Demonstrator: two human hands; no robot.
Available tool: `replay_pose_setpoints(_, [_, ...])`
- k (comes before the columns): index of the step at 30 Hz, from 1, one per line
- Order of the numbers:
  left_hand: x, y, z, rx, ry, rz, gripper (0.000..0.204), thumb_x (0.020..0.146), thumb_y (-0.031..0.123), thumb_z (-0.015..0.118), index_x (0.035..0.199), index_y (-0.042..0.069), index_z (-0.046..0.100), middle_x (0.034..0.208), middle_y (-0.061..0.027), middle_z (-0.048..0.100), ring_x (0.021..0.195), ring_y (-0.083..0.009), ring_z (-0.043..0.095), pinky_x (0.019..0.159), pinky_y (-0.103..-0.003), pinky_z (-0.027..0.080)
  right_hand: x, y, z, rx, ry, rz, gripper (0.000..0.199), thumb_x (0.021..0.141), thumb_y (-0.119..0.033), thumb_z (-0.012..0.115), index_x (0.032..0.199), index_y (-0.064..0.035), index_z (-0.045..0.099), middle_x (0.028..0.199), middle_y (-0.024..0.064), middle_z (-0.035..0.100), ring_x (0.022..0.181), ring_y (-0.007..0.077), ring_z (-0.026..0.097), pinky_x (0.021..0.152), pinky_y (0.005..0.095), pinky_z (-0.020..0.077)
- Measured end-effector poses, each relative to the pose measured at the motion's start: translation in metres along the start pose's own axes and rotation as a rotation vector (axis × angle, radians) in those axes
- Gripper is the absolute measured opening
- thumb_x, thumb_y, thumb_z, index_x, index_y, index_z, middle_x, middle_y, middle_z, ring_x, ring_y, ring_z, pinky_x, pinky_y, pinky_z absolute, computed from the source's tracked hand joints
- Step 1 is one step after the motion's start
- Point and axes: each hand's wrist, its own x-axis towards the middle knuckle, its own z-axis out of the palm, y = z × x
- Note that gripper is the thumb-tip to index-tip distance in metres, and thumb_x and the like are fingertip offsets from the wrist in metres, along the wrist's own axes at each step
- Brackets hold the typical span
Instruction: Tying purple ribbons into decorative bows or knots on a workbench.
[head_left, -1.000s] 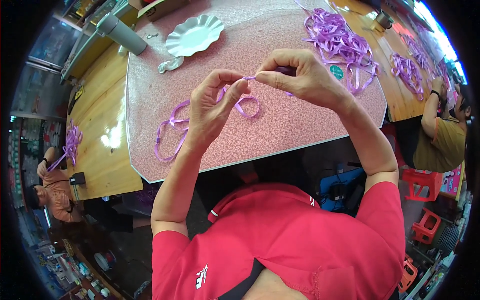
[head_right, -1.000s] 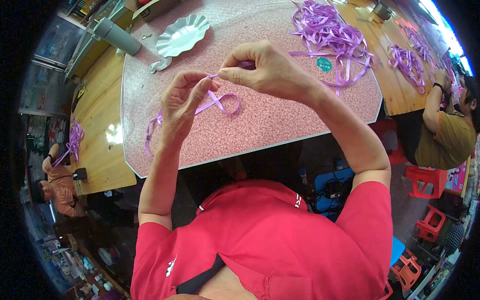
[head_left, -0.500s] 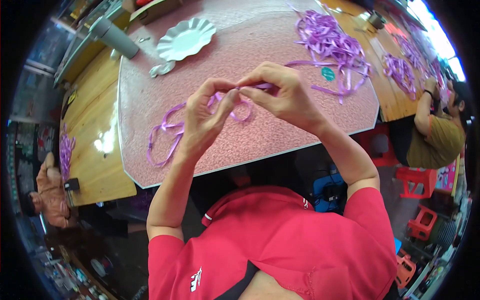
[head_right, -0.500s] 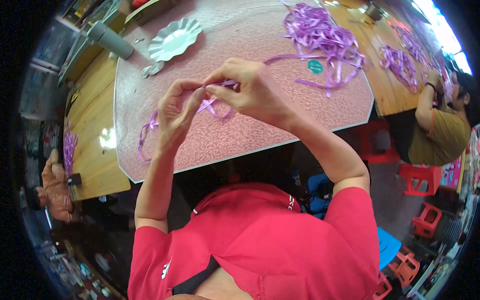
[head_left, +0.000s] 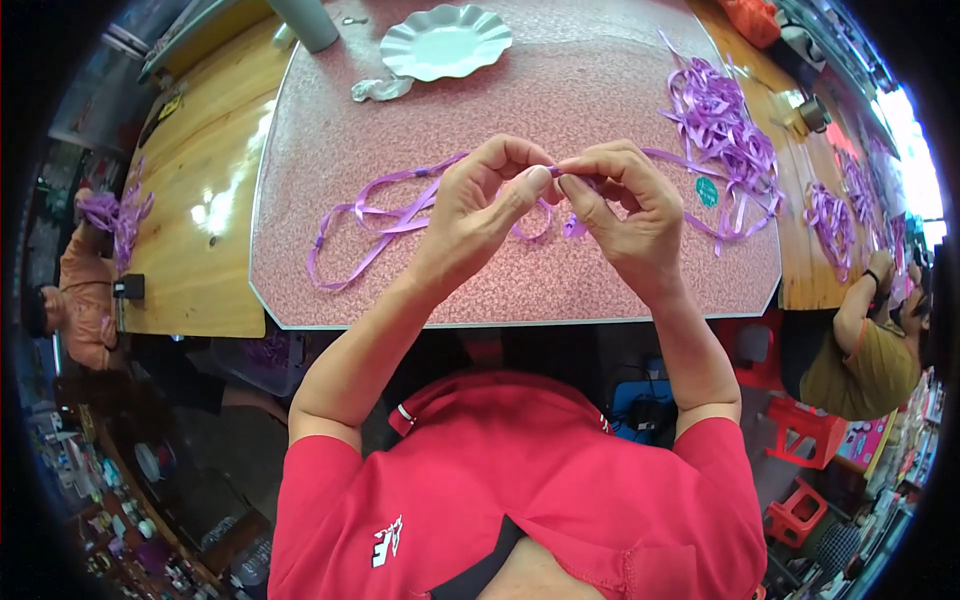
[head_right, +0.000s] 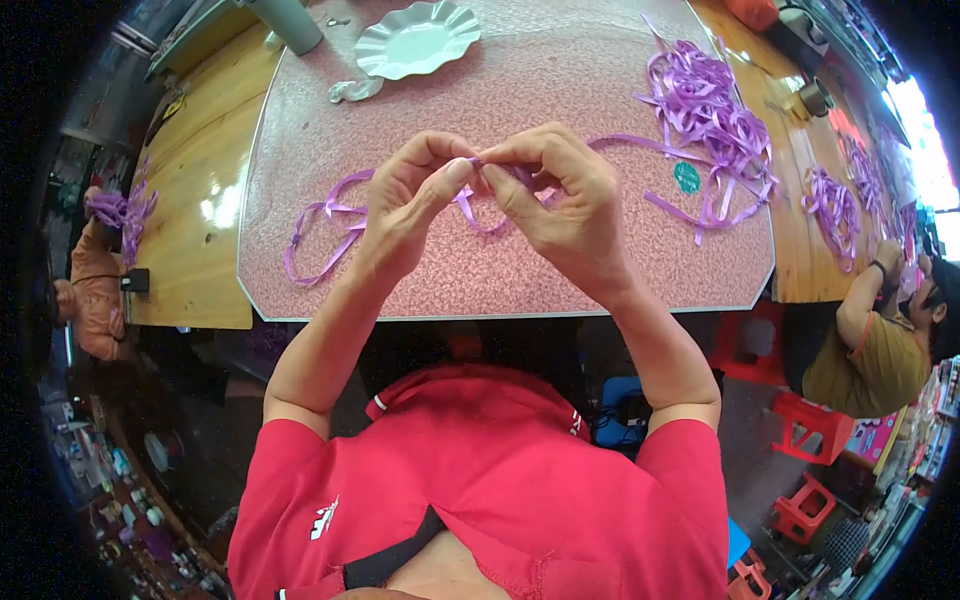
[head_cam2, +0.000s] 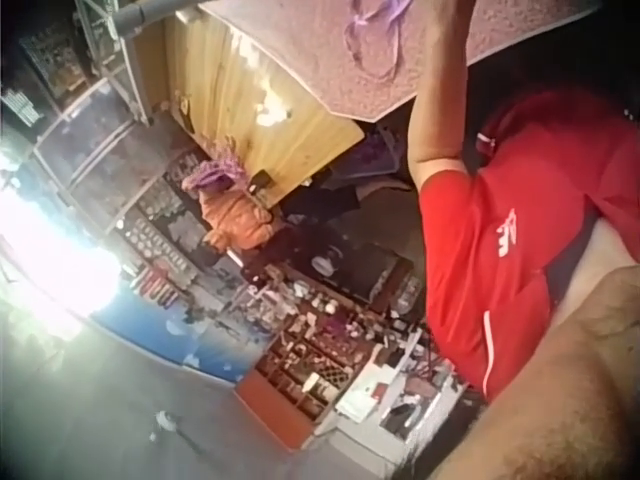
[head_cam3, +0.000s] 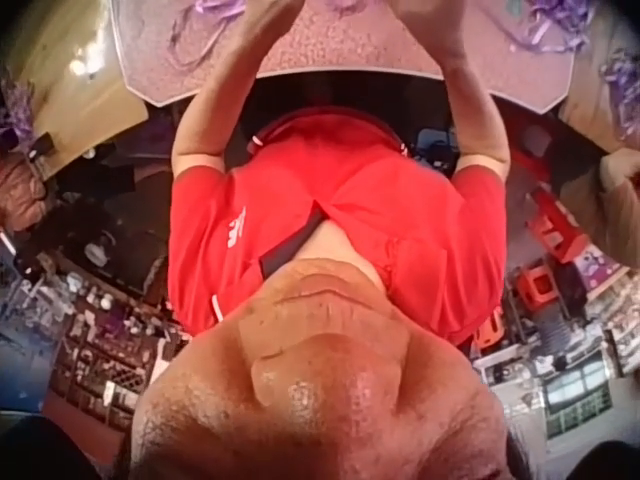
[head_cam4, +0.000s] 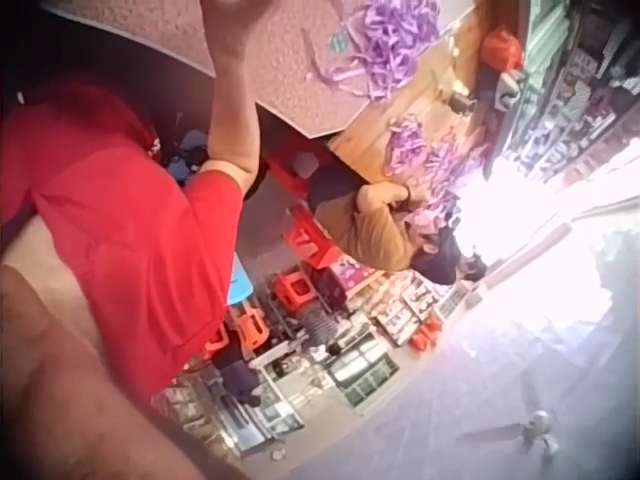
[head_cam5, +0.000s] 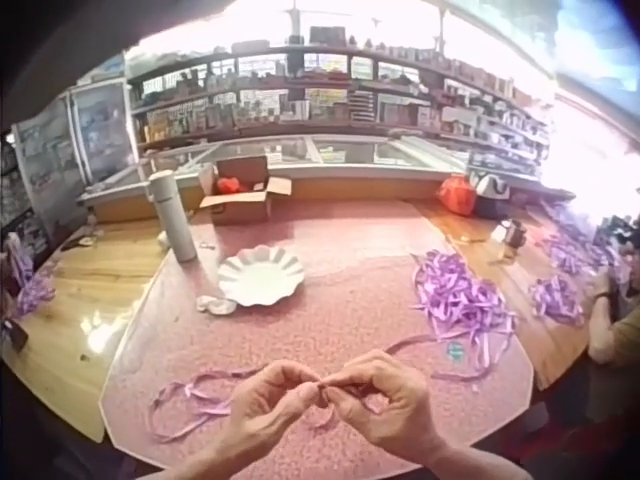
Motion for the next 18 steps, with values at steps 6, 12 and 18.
replay_pose_setpoints(6, [0.026,-0.011,-0.013,-0.067,0.035,0.021,0.022,0.098,0.017,0.064,0.110,0.000,0.058,0.098,-0.0054,0.065,0.091,-0.0095,0.061,0.082,-0.025,0.050,0.026,0.015,-0.001,0.291,-0.058,0.300,0.018,0.096,-0.004,0.064,0.112,0.0039,0.067,0.097,0.0086,0.072,0.083,0.0121,0.069,0.072,0.0237,0.0569])
replay_pose_setpoints(12, [0.052,-0.027,-0.028,-0.022,0.026,-0.021,0.020,0.098,0.017,0.064,0.109,0.001,0.058,0.098,-0.0054,0.064,0.095,-0.0113,0.061,0.088,-0.027,0.050,0.046,0.046,0.001,0.115,-0.053,0.127,0.012,0.094,-0.003,0.067,0.105,0.0016,0.069,0.098,0.0057,0.068,0.084,0.0103,0.068,0.073,0.0232,0.0592])
replay_pose_setpoints(18, [0.052,-0.046,-0.032,0.663,0.200,0.456,0.018,0.090,0.010,0.071,0.100,0.005,0.057,0.093,-0.0062,0.057,0.090,-0.0162,0.057,0.081,-0.032,0.047,0.046,0.066,0.006,-0.010,0.037,0.110,0.008,0.092,-0.001,0.068,0.100,0.0008,0.069,0.096,0.0044,0.065,0.079,0.0071,0.064,0.068,0.0201,0.0563])
